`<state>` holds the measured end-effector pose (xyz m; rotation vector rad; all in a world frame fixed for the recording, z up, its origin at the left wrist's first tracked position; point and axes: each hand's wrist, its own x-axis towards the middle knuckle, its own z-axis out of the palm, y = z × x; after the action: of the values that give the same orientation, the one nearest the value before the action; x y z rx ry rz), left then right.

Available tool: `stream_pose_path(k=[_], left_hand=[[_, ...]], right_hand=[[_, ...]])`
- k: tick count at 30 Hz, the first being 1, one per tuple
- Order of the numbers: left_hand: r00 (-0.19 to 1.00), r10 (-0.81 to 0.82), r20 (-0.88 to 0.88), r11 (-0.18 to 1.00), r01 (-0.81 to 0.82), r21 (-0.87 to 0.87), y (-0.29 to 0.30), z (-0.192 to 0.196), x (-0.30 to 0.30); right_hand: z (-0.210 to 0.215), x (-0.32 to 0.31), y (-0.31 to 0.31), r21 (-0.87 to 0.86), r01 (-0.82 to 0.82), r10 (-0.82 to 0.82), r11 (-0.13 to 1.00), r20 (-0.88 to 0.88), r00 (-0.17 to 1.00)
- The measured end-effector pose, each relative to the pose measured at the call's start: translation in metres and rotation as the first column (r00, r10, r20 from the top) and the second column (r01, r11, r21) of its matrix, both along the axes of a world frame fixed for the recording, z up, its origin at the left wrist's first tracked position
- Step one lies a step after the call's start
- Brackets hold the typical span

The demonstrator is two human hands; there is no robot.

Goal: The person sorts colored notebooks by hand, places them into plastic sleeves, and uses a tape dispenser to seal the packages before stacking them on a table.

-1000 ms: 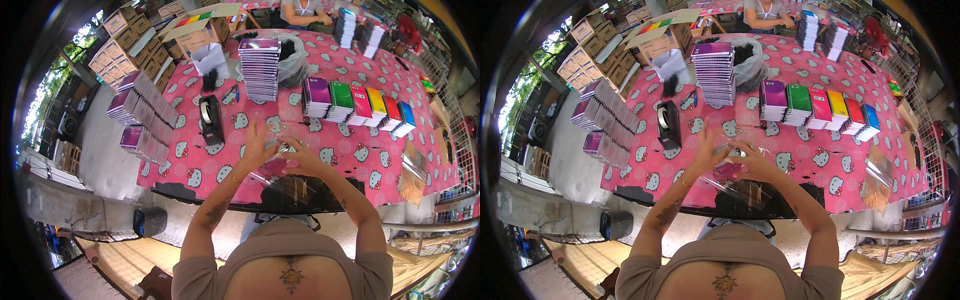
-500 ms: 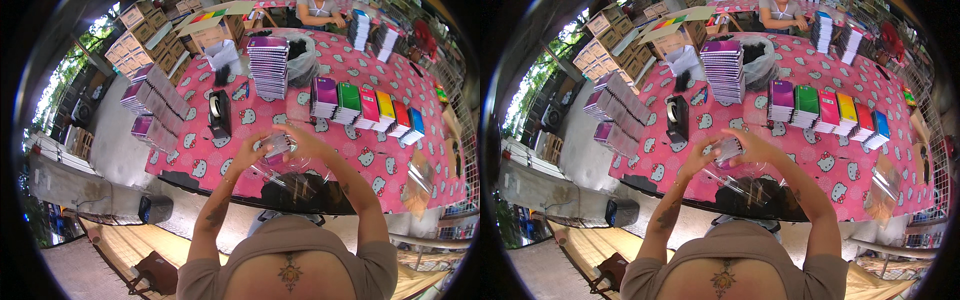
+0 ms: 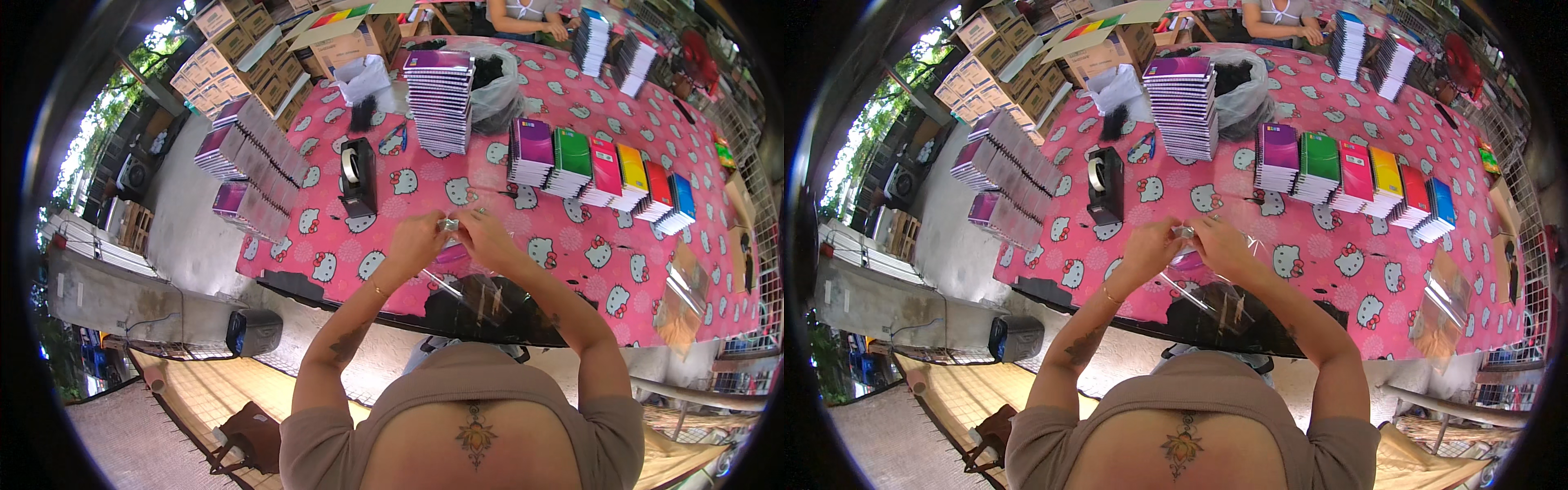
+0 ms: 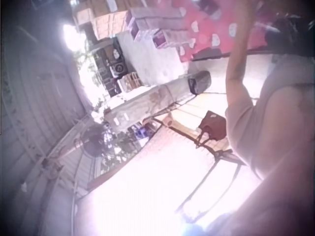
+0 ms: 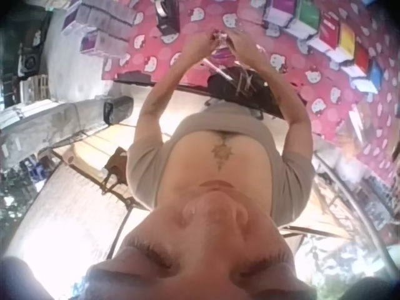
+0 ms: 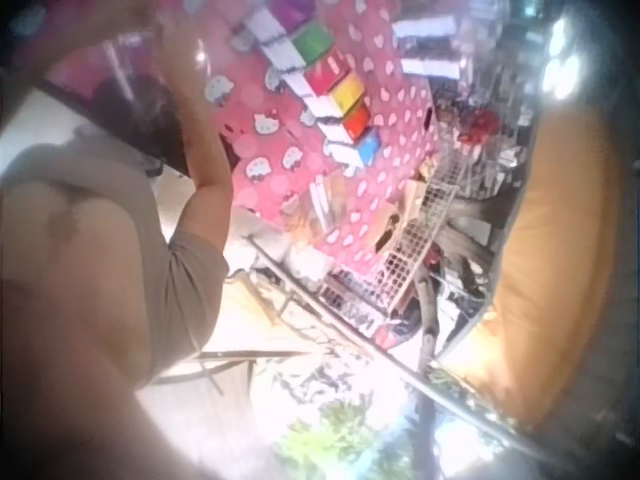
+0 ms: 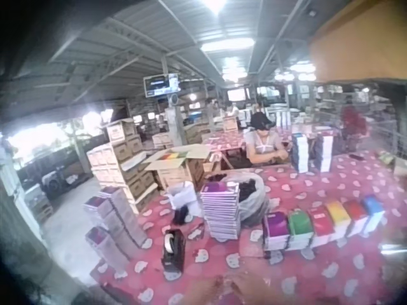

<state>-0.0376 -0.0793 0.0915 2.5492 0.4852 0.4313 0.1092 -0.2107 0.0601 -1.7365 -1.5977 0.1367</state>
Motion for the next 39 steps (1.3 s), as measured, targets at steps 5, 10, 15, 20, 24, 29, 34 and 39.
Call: stream_pose_path(k=[5, 10, 15, 20, 24, 29, 34, 39], left_hand=[[0.992, 0.006, -0.127, 0.925, -0.054, -0.377, 0.051, -0.042, 0.001], [0.827, 0.373, 0.421, 0.907, -0.230, -0.352, 0.116, -0.102, -0.031], [0.752, 0.658, -0.022, 0.500, -0.459, -0.734, 0.214, -0.096, -0.096], [0.724, 0.685, 0.081, 0.415, -0.297, -0.860, 0.183, -0.078, -0.050], [0.757, 0.652, 0.051, 0.359, -0.248, -0.900, 0.202, -0.089, -0.064], [0.591, 0.739, 0.323, 0.469, -0.109, -0.876, 0.173, -0.146, -0.080], [0.807, 0.585, 0.086, 0.794, -0.591, 0.146, 0.180, -0.086, -0.095], [0.953, -0.299, 0.045, 0.954, 0.300, -0.018, 0.098, 0.030, -0.020]], right_hand=[[-0.001, -0.002, 0.013, -0.024, 0.077, -0.080, 0.997, -0.167, 0.983], [-0.030, 0.005, 0.021, -0.064, 0.073, -0.096, 0.995, -0.758, 0.645], [-0.040, -0.009, 0.026, -0.058, 0.207, -0.175, 0.977, -0.772, 0.611], [-0.060, 0.011, 0.013, -0.069, 0.289, -0.250, 0.955, -0.715, 0.653], [-0.042, -0.001, 0.012, -0.072, 0.286, -0.245, 0.956, -0.732, 0.636], [-0.029, -0.009, 0.016, -0.098, 0.280, -0.246, 0.955, -0.787, 0.566], [-0.036, -0.012, 0.011, -0.105, 0.319, -0.294, 0.942, -0.718, 0.631], [-0.037, -0.015, 0.010, -0.077, 0.378, -0.322, 0.923, -0.691, 0.647]])
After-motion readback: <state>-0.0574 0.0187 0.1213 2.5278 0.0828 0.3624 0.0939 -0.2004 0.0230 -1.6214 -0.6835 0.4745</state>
